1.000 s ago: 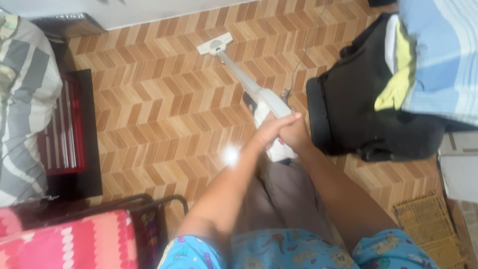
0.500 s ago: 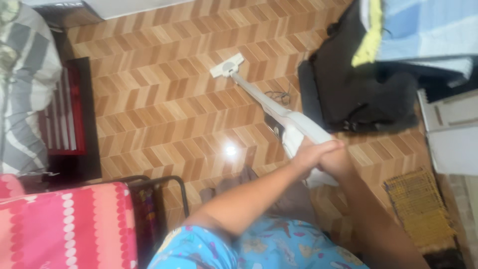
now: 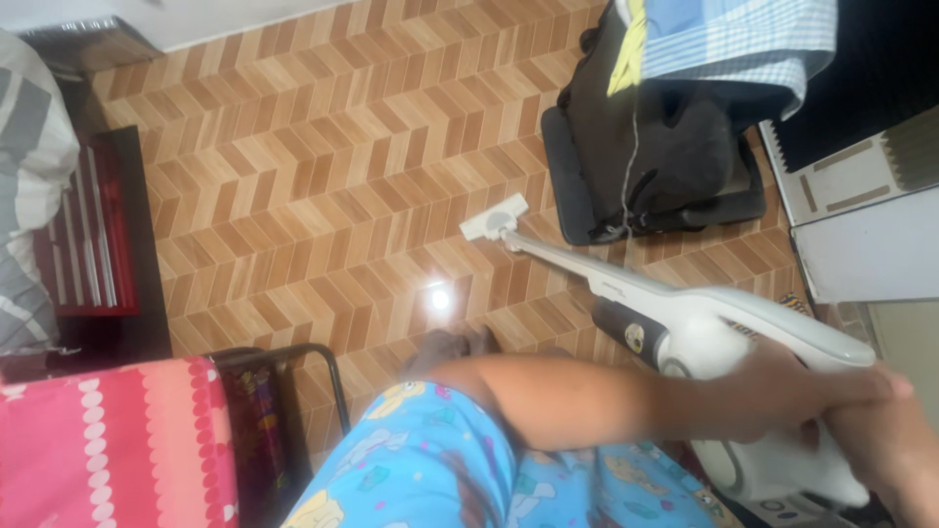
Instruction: The person vacuums a tiled floor in a room using a white stick vacuum cleaner. They move the vacuum back and forth across the floor, maneuvering around a black office chair and a speaker. At one point, they pick up a cloth from the chair and place it back down before continuing to vacuum.
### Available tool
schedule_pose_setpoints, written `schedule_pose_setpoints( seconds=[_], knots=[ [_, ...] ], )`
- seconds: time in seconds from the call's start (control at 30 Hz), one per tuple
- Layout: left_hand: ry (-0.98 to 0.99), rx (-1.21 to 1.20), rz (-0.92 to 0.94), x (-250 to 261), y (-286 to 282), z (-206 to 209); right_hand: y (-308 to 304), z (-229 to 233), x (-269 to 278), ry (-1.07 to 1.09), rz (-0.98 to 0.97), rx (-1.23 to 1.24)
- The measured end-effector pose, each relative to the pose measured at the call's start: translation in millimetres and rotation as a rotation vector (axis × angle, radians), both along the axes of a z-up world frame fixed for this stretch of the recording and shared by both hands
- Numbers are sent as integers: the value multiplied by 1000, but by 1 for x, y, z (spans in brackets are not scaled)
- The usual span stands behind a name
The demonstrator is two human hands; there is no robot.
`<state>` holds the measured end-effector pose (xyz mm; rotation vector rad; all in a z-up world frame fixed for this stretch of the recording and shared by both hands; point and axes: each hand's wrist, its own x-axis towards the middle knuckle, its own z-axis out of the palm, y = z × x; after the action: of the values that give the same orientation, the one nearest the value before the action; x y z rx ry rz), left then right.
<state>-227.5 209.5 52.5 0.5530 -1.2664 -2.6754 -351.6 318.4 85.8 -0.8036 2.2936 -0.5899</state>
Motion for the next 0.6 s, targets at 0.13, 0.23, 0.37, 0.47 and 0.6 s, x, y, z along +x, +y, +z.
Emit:
schedule_pose_setpoints(
  seconds=[0.13, 0.23, 0.37, 0.47, 0.6],
  knots=[
    [-62, -140, -160, 0, -16, -1, -15, 17, 17, -31, -117, 23],
    [-18, -184, -246, 1, -58, -11, -53, 22, 47, 30, -58, 13],
    [120, -142, -244, 16, -137, -49, -124, -1, 78, -63, -43, -136],
    [-22, -251, -202, 34, -217, -71, -200, -32, 93, -126, -46, -222],
    [-53, -310, -96, 68, -338, -90, -335, -82, 104, -219, -16, -330]
  ],
)
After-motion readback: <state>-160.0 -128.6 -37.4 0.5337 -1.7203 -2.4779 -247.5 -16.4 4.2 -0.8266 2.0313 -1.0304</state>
